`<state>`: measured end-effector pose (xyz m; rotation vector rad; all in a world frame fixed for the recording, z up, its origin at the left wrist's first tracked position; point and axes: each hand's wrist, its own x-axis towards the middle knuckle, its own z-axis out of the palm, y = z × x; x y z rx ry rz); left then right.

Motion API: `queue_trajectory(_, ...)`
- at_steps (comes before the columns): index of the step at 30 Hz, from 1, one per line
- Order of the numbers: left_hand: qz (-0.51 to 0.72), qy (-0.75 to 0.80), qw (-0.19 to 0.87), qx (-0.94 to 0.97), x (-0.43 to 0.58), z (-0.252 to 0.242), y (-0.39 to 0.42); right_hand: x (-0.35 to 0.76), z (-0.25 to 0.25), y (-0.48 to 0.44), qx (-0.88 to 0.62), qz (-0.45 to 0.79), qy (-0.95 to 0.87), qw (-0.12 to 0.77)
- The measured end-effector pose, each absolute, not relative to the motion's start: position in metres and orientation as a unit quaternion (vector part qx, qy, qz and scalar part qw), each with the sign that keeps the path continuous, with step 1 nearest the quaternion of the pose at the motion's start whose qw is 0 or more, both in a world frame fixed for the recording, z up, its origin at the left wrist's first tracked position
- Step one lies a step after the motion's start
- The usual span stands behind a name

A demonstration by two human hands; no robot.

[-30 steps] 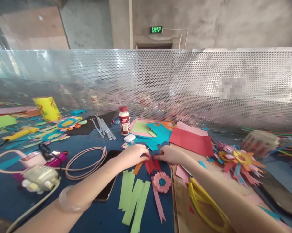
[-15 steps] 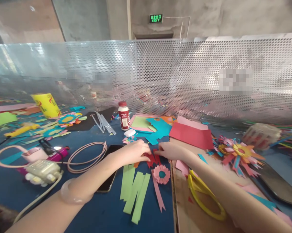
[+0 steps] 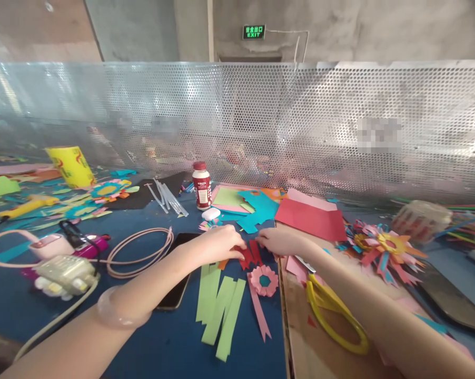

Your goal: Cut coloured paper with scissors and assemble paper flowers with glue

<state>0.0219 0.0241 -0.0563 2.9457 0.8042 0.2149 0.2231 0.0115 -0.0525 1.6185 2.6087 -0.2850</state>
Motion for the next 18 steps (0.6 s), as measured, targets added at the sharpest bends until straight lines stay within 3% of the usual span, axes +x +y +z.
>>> queue_trajectory(11,0.074,0.310,0.050,0.947,0.013,-0.063,0.030,0.219,-0.052,0.011,0.462,-0.011,0.881,0.095)
queue_trajectory(18,0.066,0.307,0.108,0.943,0.009,-0.052,0.030,0.215,-0.054,0.000,0.466,0.029,0.883,0.055)
